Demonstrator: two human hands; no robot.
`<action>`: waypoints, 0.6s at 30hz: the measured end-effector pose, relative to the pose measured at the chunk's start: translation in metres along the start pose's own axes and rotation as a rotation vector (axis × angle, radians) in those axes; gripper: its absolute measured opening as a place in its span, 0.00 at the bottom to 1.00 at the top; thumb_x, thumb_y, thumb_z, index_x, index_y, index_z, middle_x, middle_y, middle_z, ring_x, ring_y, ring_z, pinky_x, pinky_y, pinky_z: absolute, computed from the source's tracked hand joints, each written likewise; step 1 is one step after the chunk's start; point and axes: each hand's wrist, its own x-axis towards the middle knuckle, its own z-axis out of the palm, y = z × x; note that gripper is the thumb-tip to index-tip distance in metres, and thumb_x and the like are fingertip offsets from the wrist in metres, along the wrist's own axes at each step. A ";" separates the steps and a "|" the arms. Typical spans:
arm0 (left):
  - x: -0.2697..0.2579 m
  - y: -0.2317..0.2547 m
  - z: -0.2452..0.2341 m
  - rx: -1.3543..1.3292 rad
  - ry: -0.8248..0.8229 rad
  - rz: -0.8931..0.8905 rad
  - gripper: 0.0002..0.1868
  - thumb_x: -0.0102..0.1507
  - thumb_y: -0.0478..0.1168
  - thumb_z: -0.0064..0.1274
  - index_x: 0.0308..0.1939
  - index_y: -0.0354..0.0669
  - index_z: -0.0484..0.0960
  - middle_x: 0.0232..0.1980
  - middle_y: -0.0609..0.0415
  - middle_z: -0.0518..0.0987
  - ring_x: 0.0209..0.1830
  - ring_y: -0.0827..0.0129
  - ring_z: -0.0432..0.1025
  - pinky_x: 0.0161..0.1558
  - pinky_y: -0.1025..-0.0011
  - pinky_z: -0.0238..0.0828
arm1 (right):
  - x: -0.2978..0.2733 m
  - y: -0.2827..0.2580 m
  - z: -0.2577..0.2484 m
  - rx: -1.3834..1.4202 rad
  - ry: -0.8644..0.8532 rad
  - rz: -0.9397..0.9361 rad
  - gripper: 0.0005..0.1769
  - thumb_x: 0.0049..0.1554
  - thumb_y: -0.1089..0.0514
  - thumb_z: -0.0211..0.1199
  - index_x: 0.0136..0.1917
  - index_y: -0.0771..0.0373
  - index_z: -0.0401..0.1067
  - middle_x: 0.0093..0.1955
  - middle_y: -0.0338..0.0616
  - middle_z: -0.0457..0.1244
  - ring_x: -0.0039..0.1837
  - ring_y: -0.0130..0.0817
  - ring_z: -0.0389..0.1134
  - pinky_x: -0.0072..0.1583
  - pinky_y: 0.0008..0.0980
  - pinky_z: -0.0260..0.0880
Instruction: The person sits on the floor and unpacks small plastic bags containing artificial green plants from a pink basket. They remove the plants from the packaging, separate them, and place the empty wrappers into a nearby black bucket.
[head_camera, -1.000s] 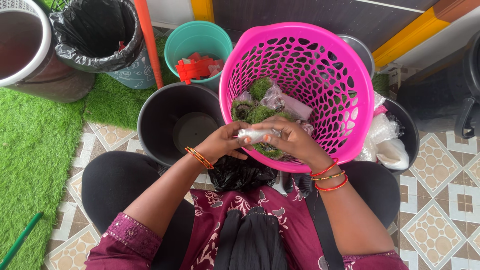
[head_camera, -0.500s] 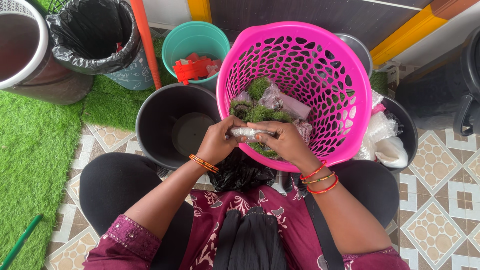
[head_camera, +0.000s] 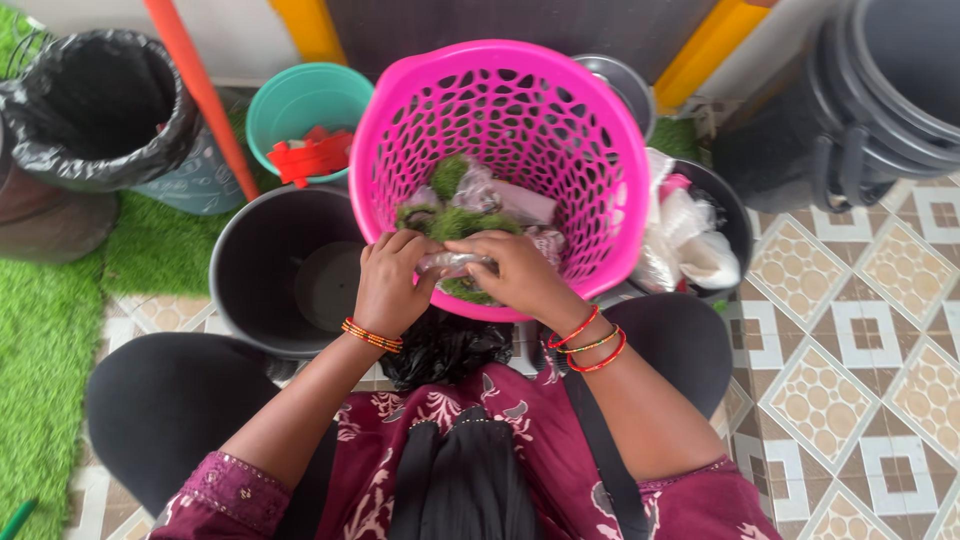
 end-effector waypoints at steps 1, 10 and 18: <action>0.001 0.004 0.006 -0.003 -0.005 0.006 0.14 0.54 0.35 0.62 0.44 0.45 0.82 0.44 0.52 0.79 0.48 0.52 0.72 0.48 0.55 0.63 | -0.006 -0.002 -0.006 0.016 -0.021 0.061 0.27 0.54 0.68 0.63 0.67 0.55 0.73 0.52 0.45 0.68 0.45 0.33 0.70 0.49 0.31 0.70; 0.062 0.059 0.074 -0.119 0.081 0.214 0.12 0.53 0.31 0.62 0.39 0.42 0.81 0.40 0.49 0.78 0.43 0.49 0.70 0.48 0.54 0.66 | -0.044 0.006 -0.090 -0.197 0.280 0.041 0.29 0.48 0.74 0.56 0.60 0.55 0.78 0.52 0.51 0.61 0.56 0.42 0.65 0.57 0.36 0.68; 0.148 0.128 0.154 -0.116 0.006 0.469 0.11 0.53 0.32 0.62 0.38 0.43 0.80 0.41 0.50 0.78 0.46 0.52 0.72 0.53 0.54 0.68 | -0.067 0.036 -0.214 -0.362 0.346 0.322 0.15 0.45 0.68 0.66 0.46 0.59 0.78 0.43 0.44 0.70 0.46 0.38 0.71 0.51 0.36 0.70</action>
